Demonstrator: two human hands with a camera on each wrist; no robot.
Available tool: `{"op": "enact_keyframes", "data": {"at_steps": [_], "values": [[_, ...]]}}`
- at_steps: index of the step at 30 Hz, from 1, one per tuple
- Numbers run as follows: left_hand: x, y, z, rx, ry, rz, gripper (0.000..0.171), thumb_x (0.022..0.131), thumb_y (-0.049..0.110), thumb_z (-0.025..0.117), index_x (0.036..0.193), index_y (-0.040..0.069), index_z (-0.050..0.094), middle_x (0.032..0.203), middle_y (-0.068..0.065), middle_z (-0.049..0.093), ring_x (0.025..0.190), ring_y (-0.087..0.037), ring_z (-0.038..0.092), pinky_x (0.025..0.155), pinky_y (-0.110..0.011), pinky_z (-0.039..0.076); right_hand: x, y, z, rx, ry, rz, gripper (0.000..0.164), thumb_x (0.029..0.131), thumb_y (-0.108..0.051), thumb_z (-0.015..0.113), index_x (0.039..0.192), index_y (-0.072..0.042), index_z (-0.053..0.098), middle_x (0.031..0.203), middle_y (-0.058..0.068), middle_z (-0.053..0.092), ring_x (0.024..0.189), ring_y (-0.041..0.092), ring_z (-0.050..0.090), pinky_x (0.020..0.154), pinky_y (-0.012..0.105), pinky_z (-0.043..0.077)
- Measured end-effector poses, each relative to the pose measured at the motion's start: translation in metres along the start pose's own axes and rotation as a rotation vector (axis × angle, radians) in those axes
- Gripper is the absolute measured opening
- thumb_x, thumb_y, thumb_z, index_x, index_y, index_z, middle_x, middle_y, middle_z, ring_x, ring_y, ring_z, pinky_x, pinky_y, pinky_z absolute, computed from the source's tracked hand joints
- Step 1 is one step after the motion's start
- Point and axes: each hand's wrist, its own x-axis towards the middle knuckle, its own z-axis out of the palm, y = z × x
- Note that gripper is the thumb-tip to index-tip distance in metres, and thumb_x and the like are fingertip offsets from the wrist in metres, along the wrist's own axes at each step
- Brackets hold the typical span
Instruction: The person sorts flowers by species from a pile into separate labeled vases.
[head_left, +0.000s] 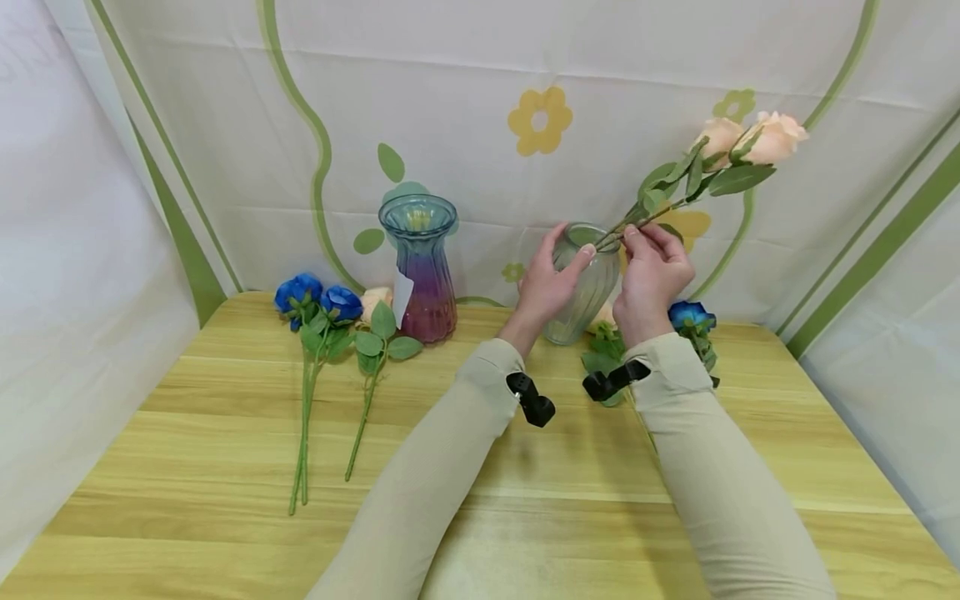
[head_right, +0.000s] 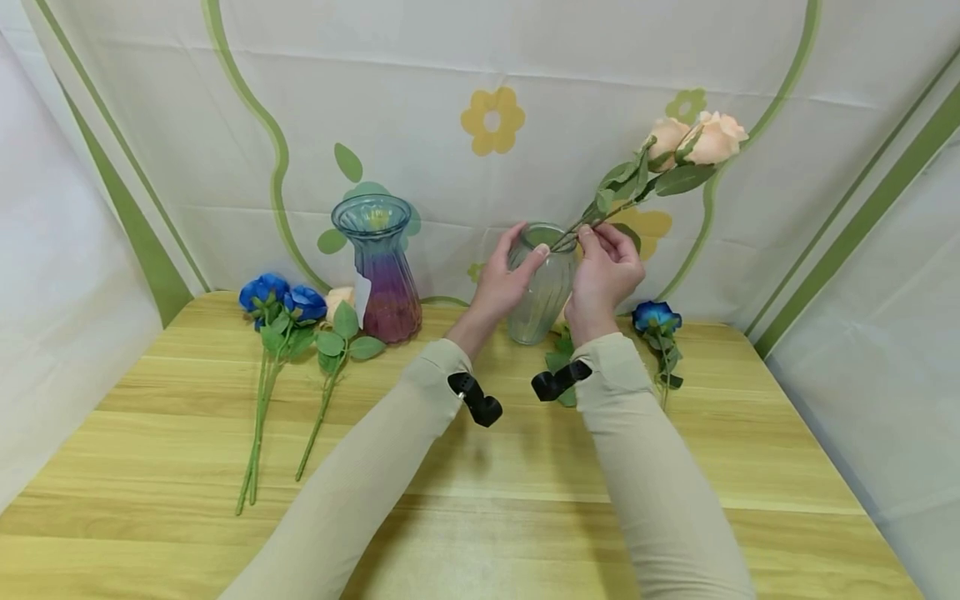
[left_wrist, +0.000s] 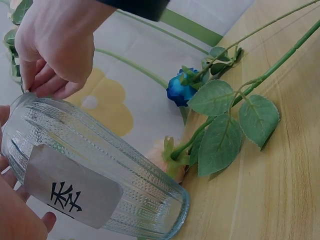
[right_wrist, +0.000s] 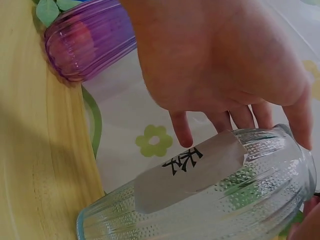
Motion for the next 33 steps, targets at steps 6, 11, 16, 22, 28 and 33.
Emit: {"op": "enact_keyframes", "data": {"at_steps": [6, 11, 16, 22, 28, 33], "values": [[-0.0058, 0.0028, -0.0004, 0.003, 0.001, 0.012, 0.065, 0.103, 0.056, 0.063, 0.162, 0.042, 0.039, 0.17, 0.008, 0.042, 0.159, -0.028, 0.038, 0.131, -0.064, 0.01, -0.0065, -0.003, -0.0027, -0.055, -0.016, 0.021, 0.013, 0.088, -0.001, 0.084, 0.099, -0.003, 0.078, 0.099, 0.002, 0.072, 0.09, 0.014, 0.07, 0.084, 0.028, 0.056], [-0.0063, 0.0027, -0.0001, -0.001, -0.004, 0.008, 0.065, 0.103, 0.055, 0.063, 0.162, 0.042, 0.038, 0.17, 0.008, 0.041, 0.159, -0.028, 0.037, 0.131, -0.063, 0.011, -0.0086, -0.0024, -0.0034, -0.065, -0.013, 0.033, 0.018, 0.089, -0.004, 0.084, 0.106, -0.003, 0.079, 0.103, 0.002, 0.075, 0.093, 0.013, 0.071, 0.083, 0.027, 0.055], [-0.0071, 0.0036, -0.0007, -0.003, -0.003, 0.014, 0.065, 0.104, 0.055, 0.062, 0.162, 0.041, 0.038, 0.17, 0.007, 0.041, 0.159, -0.028, 0.037, 0.131, -0.062, 0.011, -0.0095, -0.0038, -0.0029, -0.055, -0.009, 0.038, 0.024, 0.089, -0.007, 0.085, 0.112, -0.002, 0.079, 0.099, 0.001, 0.077, 0.093, 0.013, 0.072, 0.086, 0.029, 0.054], [-0.0068, 0.004, -0.0008, -0.002, -0.008, 0.024, 0.065, 0.104, 0.054, 0.062, 0.162, 0.04, 0.039, 0.17, 0.009, 0.041, 0.159, -0.026, 0.038, 0.131, -0.062, 0.012, -0.0095, -0.0062, -0.0006, -0.063, 0.003, 0.008, 0.027, 0.091, -0.011, 0.084, 0.115, 0.0, 0.078, 0.101, 0.002, 0.075, 0.092, 0.015, 0.071, 0.087, 0.031, 0.052], [-0.0066, 0.0039, -0.0009, 0.007, 0.0, 0.033, 0.064, 0.104, 0.054, 0.062, 0.162, 0.039, 0.039, 0.169, 0.007, 0.043, 0.157, -0.026, 0.04, 0.13, -0.062, 0.014, -0.0103, -0.0043, 0.0033, -0.111, 0.014, 0.019, 0.013, 0.088, -0.005, 0.086, 0.099, 0.0, 0.082, 0.094, 0.0, 0.074, 0.095, 0.014, 0.069, 0.088, 0.028, 0.056], [-0.0068, 0.004, -0.0013, 0.018, -0.001, 0.03, 0.064, 0.104, 0.055, 0.062, 0.162, 0.04, 0.039, 0.169, 0.006, 0.044, 0.157, -0.025, 0.041, 0.13, -0.061, 0.015, -0.0104, -0.0022, 0.0025, -0.123, 0.017, 0.022, 0.013, 0.087, -0.004, 0.086, 0.099, 0.0, 0.083, 0.092, 0.0, 0.075, 0.1, 0.015, 0.069, 0.094, 0.029, 0.058]]}}
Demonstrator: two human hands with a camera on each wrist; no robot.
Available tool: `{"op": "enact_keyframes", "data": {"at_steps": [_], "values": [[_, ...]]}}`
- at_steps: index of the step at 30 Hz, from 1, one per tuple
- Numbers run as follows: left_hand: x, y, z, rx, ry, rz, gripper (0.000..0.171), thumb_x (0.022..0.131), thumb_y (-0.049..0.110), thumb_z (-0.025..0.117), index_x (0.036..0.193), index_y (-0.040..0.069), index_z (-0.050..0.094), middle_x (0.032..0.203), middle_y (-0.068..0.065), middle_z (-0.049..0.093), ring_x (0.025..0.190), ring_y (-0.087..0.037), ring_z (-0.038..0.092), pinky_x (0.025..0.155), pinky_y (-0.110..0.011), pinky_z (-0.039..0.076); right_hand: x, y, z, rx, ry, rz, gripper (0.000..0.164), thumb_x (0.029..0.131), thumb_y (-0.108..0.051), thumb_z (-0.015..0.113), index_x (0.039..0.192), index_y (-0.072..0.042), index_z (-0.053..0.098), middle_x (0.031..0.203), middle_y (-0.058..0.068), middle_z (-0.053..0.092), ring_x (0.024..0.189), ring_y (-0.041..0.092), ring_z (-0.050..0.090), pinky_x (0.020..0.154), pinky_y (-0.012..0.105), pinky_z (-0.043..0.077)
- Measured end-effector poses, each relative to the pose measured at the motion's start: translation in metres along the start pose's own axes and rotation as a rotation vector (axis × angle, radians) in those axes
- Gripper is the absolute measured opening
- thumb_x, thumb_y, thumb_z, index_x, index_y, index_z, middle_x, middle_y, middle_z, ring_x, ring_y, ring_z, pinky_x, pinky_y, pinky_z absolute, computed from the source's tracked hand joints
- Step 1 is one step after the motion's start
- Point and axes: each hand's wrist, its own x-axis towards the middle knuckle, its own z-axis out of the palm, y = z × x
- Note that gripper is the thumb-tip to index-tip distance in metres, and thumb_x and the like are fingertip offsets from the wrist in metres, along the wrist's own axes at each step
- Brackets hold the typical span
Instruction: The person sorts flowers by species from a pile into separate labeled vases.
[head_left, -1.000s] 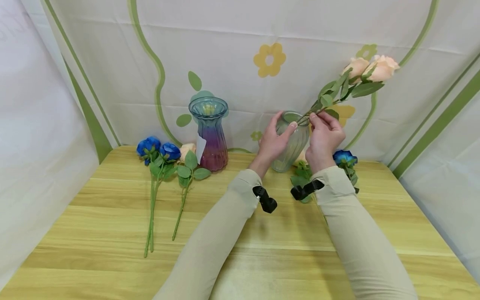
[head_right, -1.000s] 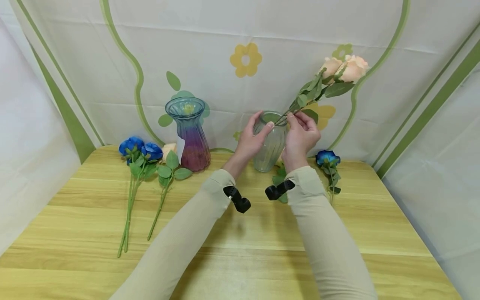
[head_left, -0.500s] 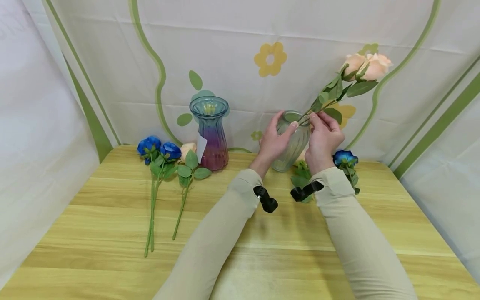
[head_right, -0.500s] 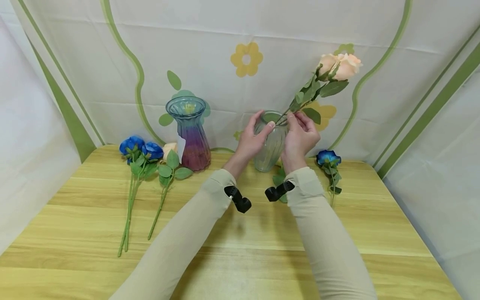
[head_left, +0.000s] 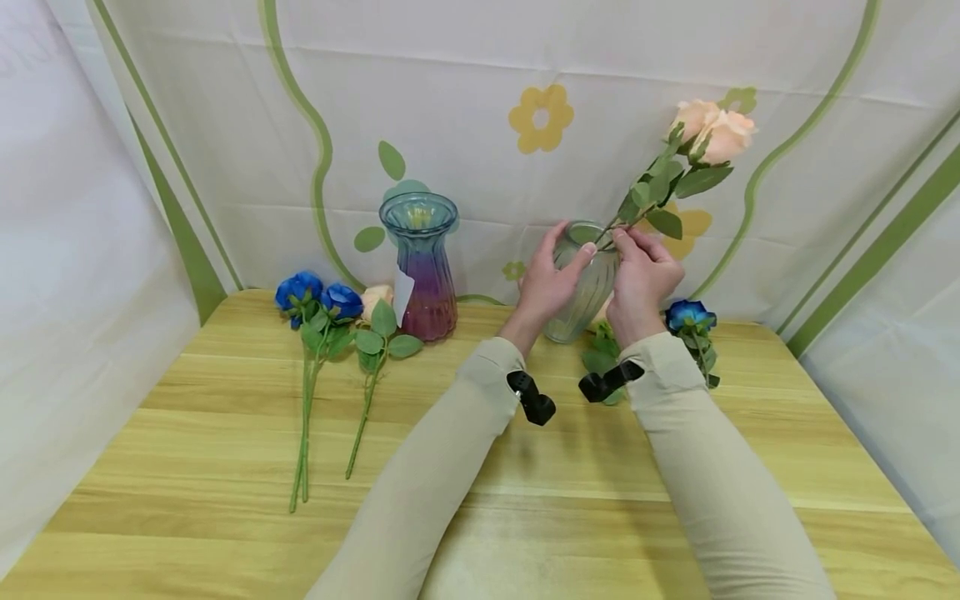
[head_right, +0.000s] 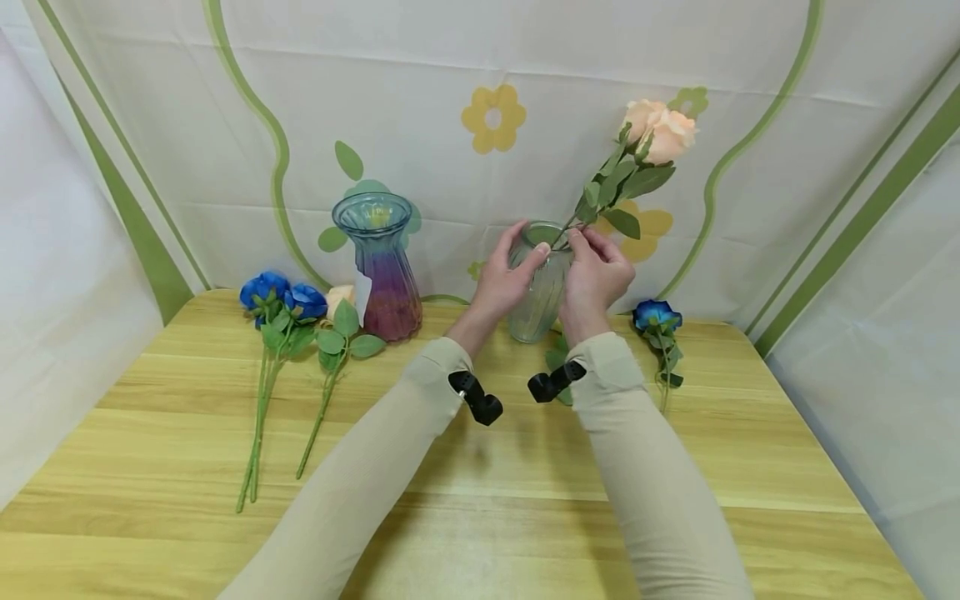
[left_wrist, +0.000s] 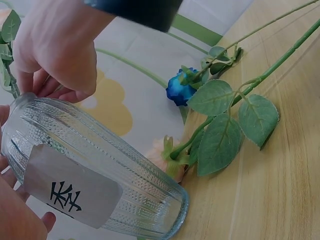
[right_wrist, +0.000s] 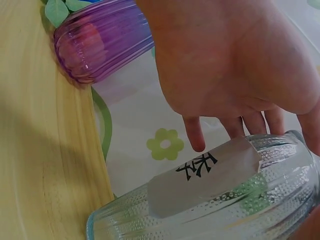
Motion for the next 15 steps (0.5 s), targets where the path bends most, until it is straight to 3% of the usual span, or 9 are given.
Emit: {"op": "enact_keyframes", "data": {"at_steps": [5, 11, 15], "values": [[0.001, 0.001, 0.0, -0.006, 0.007, -0.012, 0.064, 0.104, 0.053, 0.062, 0.162, 0.04, 0.039, 0.169, 0.005, 0.043, 0.157, -0.027, 0.041, 0.131, -0.061, 0.014, 0.0, 0.001, -0.006, -0.019, -0.026, 0.004, 0.022, 0.087, -0.009, 0.087, 0.107, -0.001, 0.083, 0.097, -0.001, 0.076, 0.105, 0.013, 0.066, 0.094, 0.03, 0.055], [0.0, 0.001, 0.0, -0.007, 0.002, -0.024, 0.065, 0.104, 0.054, 0.062, 0.163, 0.041, 0.038, 0.171, 0.006, 0.042, 0.158, -0.028, 0.039, 0.132, -0.061, 0.012, -0.001, 0.001, -0.018, 0.012, -0.071, 0.022, 0.022, 0.087, -0.012, 0.088, 0.107, -0.004, 0.084, 0.095, -0.003, 0.076, 0.095, 0.011, 0.067, 0.088, 0.031, 0.05], [0.0, 0.001, 0.001, -0.011, 0.004, -0.027, 0.064, 0.104, 0.053, 0.062, 0.163, 0.041, 0.038, 0.171, 0.006, 0.041, 0.158, -0.028, 0.039, 0.132, -0.061, 0.011, 0.0, -0.002, -0.029, 0.011, -0.108, 0.054, 0.026, 0.087, -0.013, 0.088, 0.111, -0.005, 0.083, 0.105, -0.003, 0.075, 0.095, 0.01, 0.067, 0.088, 0.028, 0.051]]}}
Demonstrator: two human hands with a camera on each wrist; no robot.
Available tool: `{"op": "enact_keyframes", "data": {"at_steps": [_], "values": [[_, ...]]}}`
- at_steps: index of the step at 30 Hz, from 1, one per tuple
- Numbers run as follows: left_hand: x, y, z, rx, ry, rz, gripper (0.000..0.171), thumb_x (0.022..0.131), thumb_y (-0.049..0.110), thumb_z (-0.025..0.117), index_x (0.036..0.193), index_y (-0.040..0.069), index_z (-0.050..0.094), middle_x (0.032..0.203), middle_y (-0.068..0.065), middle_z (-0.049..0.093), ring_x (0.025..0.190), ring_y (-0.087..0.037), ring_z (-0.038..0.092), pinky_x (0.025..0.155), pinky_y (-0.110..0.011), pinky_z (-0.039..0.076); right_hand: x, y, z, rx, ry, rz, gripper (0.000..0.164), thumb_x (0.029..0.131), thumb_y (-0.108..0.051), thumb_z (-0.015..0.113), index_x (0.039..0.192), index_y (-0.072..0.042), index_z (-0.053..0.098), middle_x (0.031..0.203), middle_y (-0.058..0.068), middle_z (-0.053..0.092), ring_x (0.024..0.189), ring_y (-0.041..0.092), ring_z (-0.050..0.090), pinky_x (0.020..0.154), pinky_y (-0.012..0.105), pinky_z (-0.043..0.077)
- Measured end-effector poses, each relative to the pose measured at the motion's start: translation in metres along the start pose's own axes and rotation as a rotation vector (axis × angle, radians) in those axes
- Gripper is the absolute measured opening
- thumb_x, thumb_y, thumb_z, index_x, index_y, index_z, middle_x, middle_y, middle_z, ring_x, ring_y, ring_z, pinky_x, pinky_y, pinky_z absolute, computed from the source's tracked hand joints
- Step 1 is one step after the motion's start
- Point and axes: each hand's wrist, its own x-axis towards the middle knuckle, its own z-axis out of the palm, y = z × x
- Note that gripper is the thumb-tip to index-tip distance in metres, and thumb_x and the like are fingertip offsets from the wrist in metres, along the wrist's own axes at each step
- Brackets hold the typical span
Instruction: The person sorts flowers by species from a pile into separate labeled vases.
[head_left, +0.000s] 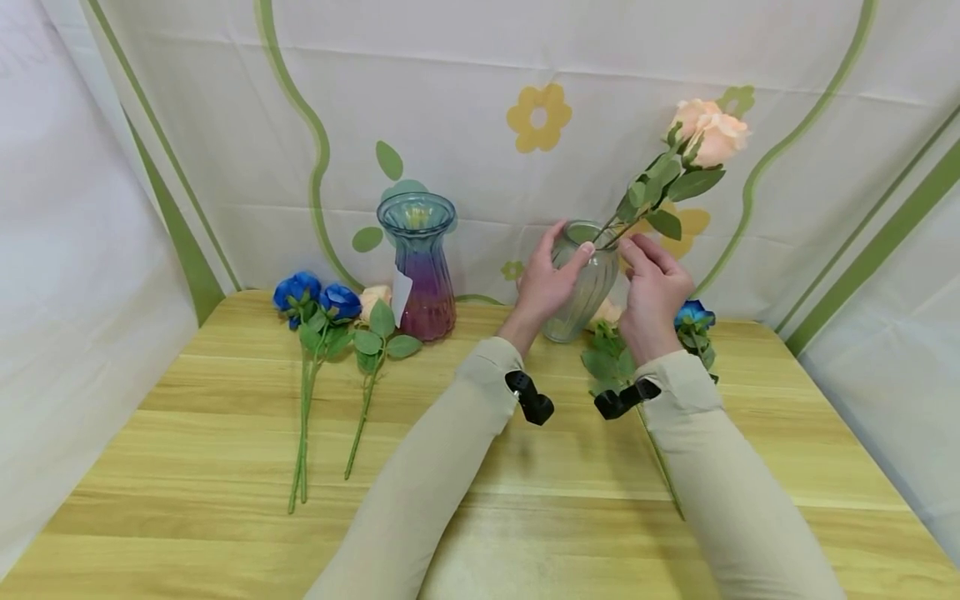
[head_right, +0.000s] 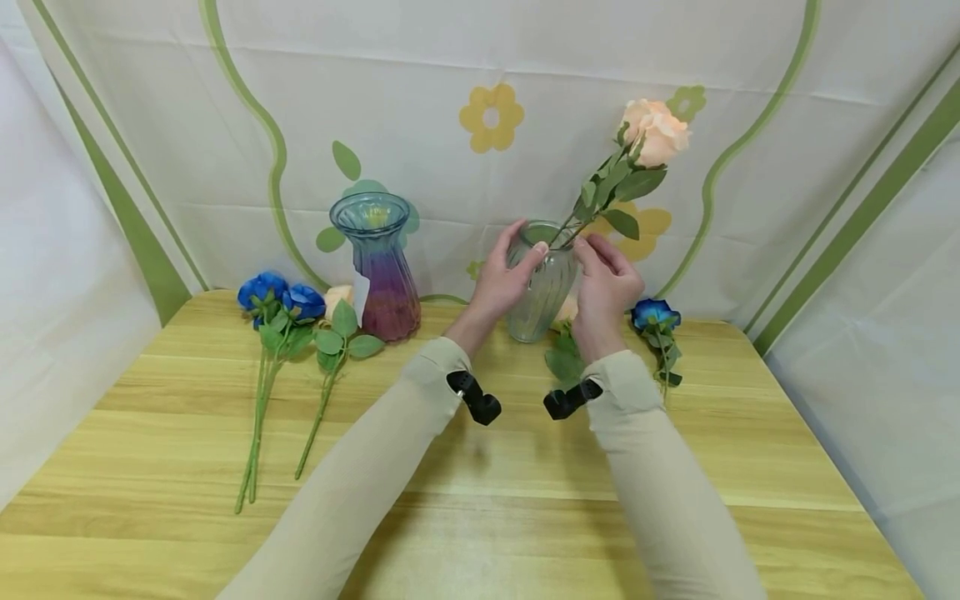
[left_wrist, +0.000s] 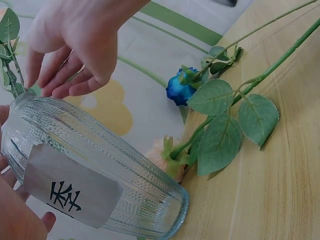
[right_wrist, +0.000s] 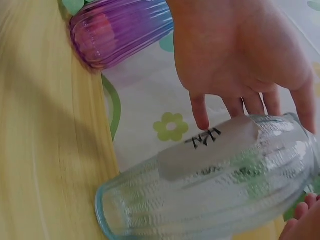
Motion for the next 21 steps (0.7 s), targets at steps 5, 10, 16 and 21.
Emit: {"op": "enact_keyframes", "data": {"at_steps": [5, 10, 16, 21], "values": [[0.001, -0.002, 0.0, -0.004, -0.015, 0.02, 0.065, 0.104, 0.054, 0.061, 0.163, 0.039, 0.037, 0.171, 0.006, 0.04, 0.159, -0.028, 0.037, 0.131, -0.064, 0.009, 0.0, -0.009, -0.021, 0.037, -0.024, 0.02, 0.02, 0.086, -0.007, 0.088, 0.106, -0.007, 0.083, 0.104, 0.0, 0.079, 0.091, 0.014, 0.073, 0.081, 0.024, 0.056], [0.001, -0.002, 0.0, -0.015, -0.014, 0.031, 0.066, 0.104, 0.054, 0.061, 0.164, 0.038, 0.037, 0.172, 0.005, 0.04, 0.159, -0.03, 0.037, 0.131, -0.065, 0.008, 0.001, -0.017, -0.048, 0.1, -0.039, 0.05, 0.021, 0.085, 0.002, 0.086, 0.104, -0.003, 0.082, 0.096, 0.004, 0.082, 0.085, 0.013, 0.077, 0.07, 0.021, 0.059], [0.0, -0.002, -0.001, -0.016, -0.012, 0.023, 0.066, 0.103, 0.054, 0.061, 0.163, 0.039, 0.037, 0.172, 0.005, 0.04, 0.159, -0.03, 0.037, 0.132, -0.064, 0.008, -0.005, -0.021, -0.083, 0.094, -0.095, 0.101, 0.025, 0.084, 0.004, 0.086, 0.107, -0.001, 0.081, 0.096, 0.006, 0.082, 0.082, 0.015, 0.079, 0.069, 0.022, 0.062], [0.0, -0.001, 0.0, -0.02, -0.008, 0.017, 0.066, 0.103, 0.054, 0.062, 0.163, 0.04, 0.038, 0.172, 0.006, 0.039, 0.159, -0.03, 0.037, 0.132, -0.064, 0.007, -0.014, -0.021, -0.107, 0.109, -0.192, 0.187, 0.021, 0.088, 0.008, 0.08, 0.107, 0.0, 0.081, 0.094, 0.01, 0.083, 0.081, 0.018, 0.08, 0.072, 0.025, 0.065]]}}
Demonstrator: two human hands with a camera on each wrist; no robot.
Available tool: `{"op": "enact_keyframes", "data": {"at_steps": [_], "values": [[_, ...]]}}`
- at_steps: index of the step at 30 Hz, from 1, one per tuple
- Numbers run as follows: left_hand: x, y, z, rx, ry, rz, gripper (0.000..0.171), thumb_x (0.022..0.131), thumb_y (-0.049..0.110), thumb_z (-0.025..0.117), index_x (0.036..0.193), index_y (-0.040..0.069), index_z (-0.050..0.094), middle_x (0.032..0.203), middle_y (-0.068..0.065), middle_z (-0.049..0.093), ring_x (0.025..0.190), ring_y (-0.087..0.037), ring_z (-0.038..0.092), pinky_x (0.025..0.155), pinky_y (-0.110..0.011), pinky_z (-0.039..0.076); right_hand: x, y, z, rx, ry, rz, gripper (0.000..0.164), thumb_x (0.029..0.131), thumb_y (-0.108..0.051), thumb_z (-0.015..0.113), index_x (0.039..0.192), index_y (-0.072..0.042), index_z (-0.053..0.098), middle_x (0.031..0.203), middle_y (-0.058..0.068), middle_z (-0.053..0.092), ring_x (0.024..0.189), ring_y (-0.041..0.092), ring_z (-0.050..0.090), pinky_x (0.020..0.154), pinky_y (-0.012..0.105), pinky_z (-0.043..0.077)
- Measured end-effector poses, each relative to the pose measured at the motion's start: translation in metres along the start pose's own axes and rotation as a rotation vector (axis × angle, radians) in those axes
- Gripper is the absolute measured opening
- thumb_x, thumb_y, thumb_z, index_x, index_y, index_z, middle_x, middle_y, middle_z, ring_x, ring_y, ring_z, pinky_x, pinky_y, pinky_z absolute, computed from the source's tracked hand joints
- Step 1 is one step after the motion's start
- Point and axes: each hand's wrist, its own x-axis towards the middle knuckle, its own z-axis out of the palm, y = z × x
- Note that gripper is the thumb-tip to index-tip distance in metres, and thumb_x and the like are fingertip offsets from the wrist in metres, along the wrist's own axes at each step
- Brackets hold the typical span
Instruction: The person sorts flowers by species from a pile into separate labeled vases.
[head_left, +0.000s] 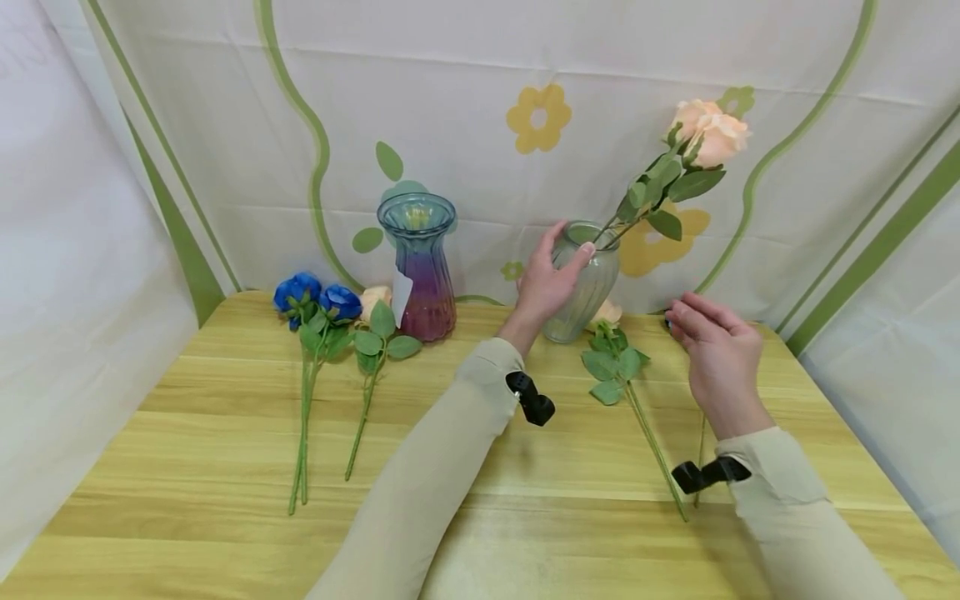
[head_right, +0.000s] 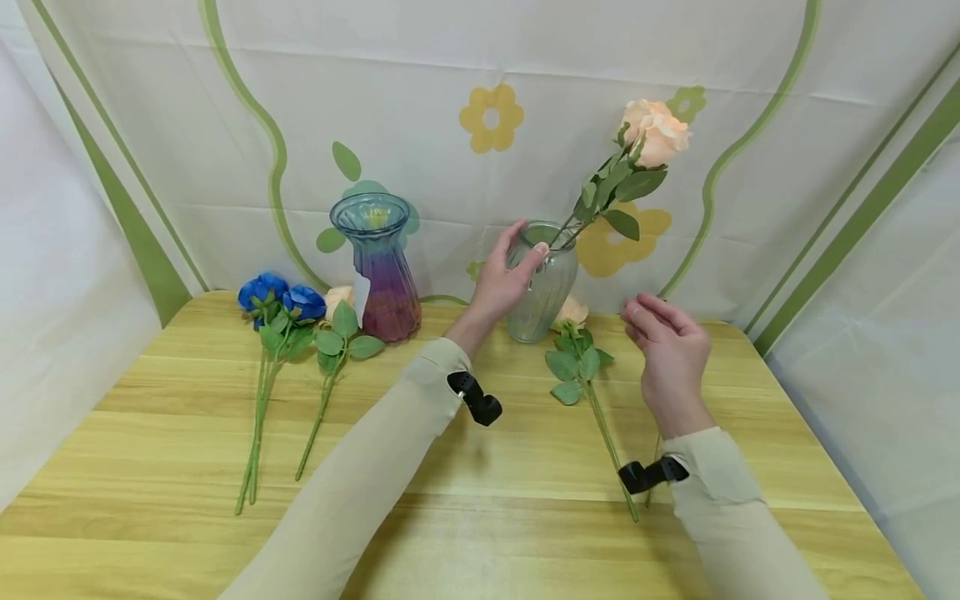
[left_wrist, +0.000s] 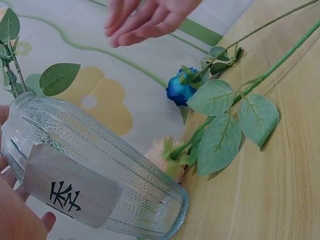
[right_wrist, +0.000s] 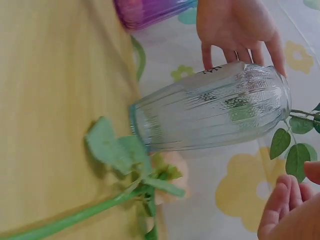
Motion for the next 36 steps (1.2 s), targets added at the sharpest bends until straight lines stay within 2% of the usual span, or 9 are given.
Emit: {"op": "enact_keyframes", "data": {"at_steps": [5, 14, 16, 17, 21, 24, 31, 33, 36], "values": [[0.0, 0.0, 0.0, -0.002, -0.001, -0.003, 0.066, 0.103, 0.056, 0.061, 0.163, 0.041, 0.038, 0.172, 0.006, 0.039, 0.16, -0.03, 0.036, 0.132, -0.065, 0.007, -0.012, 0.0, -0.021, -0.052, -0.117, 0.141, 0.019, 0.095, 0.006, 0.074, 0.108, -0.005, 0.082, 0.098, 0.008, 0.084, 0.087, 0.016, 0.081, 0.079, 0.027, 0.066], [-0.002, 0.0, 0.001, 0.006, -0.001, -0.008, 0.066, 0.103, 0.056, 0.061, 0.163, 0.041, 0.038, 0.171, 0.007, 0.04, 0.159, -0.029, 0.037, 0.131, -0.062, 0.009, -0.026, 0.013, -0.054, -0.404, -0.24, 0.352, 0.022, 0.1, -0.004, 0.072, 0.102, -0.023, 0.081, 0.101, -0.007, 0.082, 0.094, 0.007, 0.079, 0.087, 0.023, 0.063], [-0.002, 0.0, 0.001, 0.005, 0.002, -0.011, 0.066, 0.103, 0.056, 0.062, 0.162, 0.041, 0.038, 0.171, 0.007, 0.041, 0.159, -0.029, 0.037, 0.131, -0.061, 0.01, -0.028, 0.017, -0.058, -0.521, -0.257, 0.363, 0.019, 0.1, -0.008, 0.074, 0.115, -0.017, 0.079, 0.1, -0.01, 0.082, 0.094, 0.006, 0.079, 0.088, 0.023, 0.063], [-0.002, 0.001, 0.001, 0.007, 0.003, -0.012, 0.066, 0.103, 0.056, 0.062, 0.162, 0.041, 0.038, 0.171, 0.007, 0.041, 0.159, -0.029, 0.038, 0.131, -0.061, 0.01, -0.029, 0.018, -0.06, -0.593, -0.266, 0.361, 0.024, 0.1, -0.011, 0.075, 0.123, -0.013, 0.076, 0.1, -0.011, 0.081, 0.095, 0.005, 0.079, 0.088, 0.024, 0.063], [-0.002, 0.001, 0.0, 0.003, 0.005, -0.004, 0.065, 0.103, 0.055, 0.061, 0.162, 0.041, 0.038, 0.171, 0.006, 0.041, 0.159, -0.029, 0.037, 0.131, -0.063, 0.009, -0.033, 0.024, -0.062, -0.861, -0.329, 0.355, 0.062, 0.1, -0.021, 0.076, 0.15, 0.008, 0.053, 0.107, -0.011, 0.08, 0.095, 0.004, 0.078, 0.088, 0.026, 0.064], [-0.002, 0.002, 0.0, 0.002, 0.001, 0.0, 0.065, 0.103, 0.055, 0.061, 0.163, 0.041, 0.038, 0.171, 0.007, 0.04, 0.159, -0.029, 0.037, 0.132, -0.064, 0.008, -0.035, 0.027, -0.063, -0.968, -0.361, 0.369, 0.066, 0.1, -0.023, 0.077, 0.15, 0.01, 0.051, 0.115, -0.005, 0.079, 0.095, 0.004, 0.078, 0.088, 0.027, 0.064], [-0.002, 0.003, 0.001, -0.003, -0.002, -0.006, 0.066, 0.104, 0.055, 0.061, 0.163, 0.04, 0.037, 0.171, 0.007, 0.04, 0.159, -0.03, 0.036, 0.132, -0.064, 0.006, -0.037, 0.031, -0.06, -1.053, -0.365, 0.362, 0.059, 0.098, -0.02, 0.078, 0.146, 0.009, 0.058, 0.13, 0.015, 0.075, 0.094, 0.001, 0.076, 0.086, 0.025, 0.064], [-0.002, 0.002, 0.001, -0.004, 0.0, -0.01, 0.066, 0.104, 0.054, 0.061, 0.163, 0.041, 0.037, 0.171, 0.009, 0.04, 0.159, -0.03, 0.036, 0.132, -0.065, 0.006, -0.037, 0.031, -0.058, -1.087, -0.36, 0.357, 0.058, 0.097, -0.021, 0.079, 0.144, 0.007, 0.06, 0.132, 0.017, 0.074, 0.093, 0.0, 0.074, 0.085, 0.024, 0.063], [-0.002, 0.002, 0.001, 0.002, 0.004, -0.018, 0.065, 0.103, 0.055, 0.061, 0.163, 0.042, 0.037, 0.171, 0.01, 0.039, 0.16, -0.03, 0.036, 0.132, -0.065, 0.006, -0.036, 0.032, -0.056, -1.134, -0.354, 0.351, 0.055, 0.096, -0.022, 0.08, 0.14, 0.006, 0.064, 0.125, 0.013, 0.077, 0.09, 0.0, 0.074, 0.081, 0.024, 0.063]]}}
